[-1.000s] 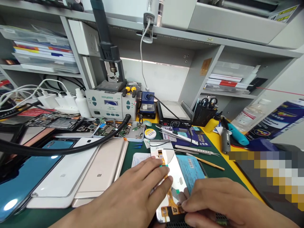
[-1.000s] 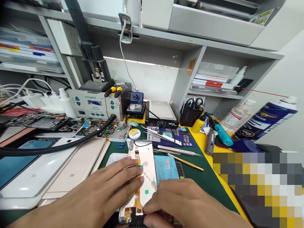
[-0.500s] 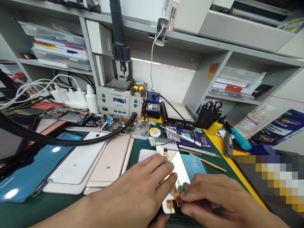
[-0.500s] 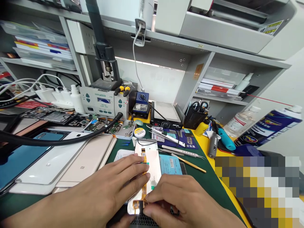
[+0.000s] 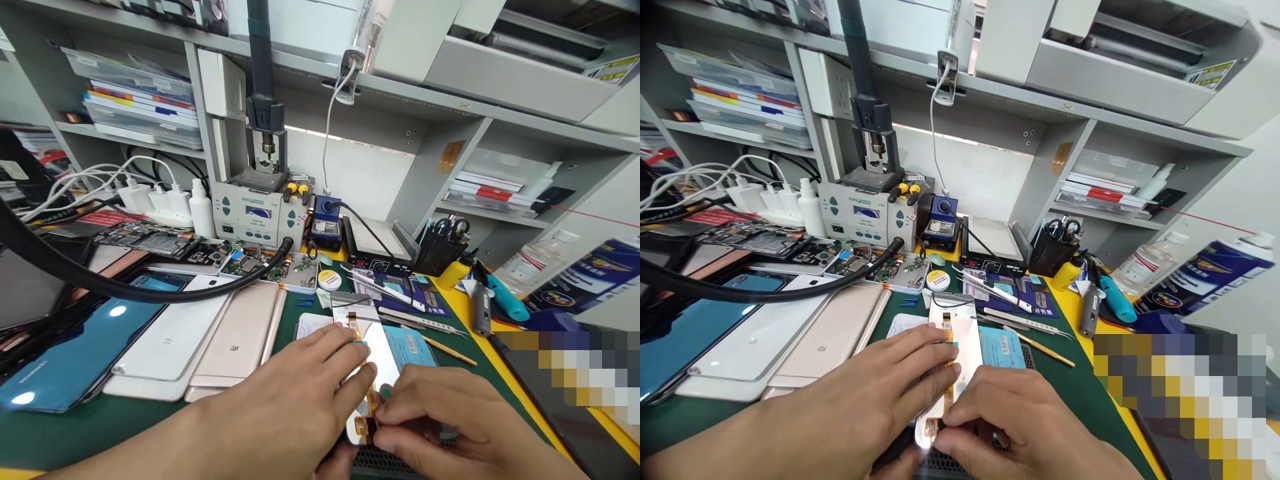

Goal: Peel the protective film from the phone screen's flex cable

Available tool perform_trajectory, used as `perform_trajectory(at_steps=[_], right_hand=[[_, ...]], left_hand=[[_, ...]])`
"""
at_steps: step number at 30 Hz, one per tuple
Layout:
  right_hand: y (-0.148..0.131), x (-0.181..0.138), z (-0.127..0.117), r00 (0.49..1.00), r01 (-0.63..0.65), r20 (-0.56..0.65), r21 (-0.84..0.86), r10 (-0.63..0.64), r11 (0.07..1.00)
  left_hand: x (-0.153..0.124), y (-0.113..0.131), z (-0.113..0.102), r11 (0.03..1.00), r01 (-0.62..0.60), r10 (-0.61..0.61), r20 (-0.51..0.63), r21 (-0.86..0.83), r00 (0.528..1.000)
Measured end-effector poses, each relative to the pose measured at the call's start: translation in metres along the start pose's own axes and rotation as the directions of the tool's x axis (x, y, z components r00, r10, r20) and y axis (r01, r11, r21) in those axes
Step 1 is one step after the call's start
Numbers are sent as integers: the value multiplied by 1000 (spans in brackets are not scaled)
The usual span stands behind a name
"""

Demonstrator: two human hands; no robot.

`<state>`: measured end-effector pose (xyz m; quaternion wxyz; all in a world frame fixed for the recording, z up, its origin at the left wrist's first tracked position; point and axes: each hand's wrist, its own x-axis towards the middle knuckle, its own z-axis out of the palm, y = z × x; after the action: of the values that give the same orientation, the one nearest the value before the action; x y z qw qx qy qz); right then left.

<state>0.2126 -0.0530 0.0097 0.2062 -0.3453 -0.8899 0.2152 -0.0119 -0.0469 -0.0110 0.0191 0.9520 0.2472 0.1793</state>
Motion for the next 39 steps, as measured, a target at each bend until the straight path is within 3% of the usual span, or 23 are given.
perform_trajectory(at_steps=[8, 20, 32, 36, 39], right_hand=[[-4, 3, 5, 997, 54, -45, -9, -55, 998], [-4, 4, 8, 999, 39, -35, 13, -38, 999], [3, 3, 18, 990, 110, -90, 8, -109, 994], [4, 1, 23, 991, 109, -79, 67, -104, 992], [4, 0, 22, 992, 21, -126, 247, 10, 969]], left_hand=[[-3, 6, 13, 996, 69, -71, -41, -50, 997], [-3, 3, 9, 994, 54, -58, -35, -98, 998], [-3, 1, 15, 986, 28, -40, -69, -162, 997], [-4, 1, 13, 985, 34, -45, -61, -171, 997], [-5, 1, 7, 983, 36, -43, -31, -178, 999]])
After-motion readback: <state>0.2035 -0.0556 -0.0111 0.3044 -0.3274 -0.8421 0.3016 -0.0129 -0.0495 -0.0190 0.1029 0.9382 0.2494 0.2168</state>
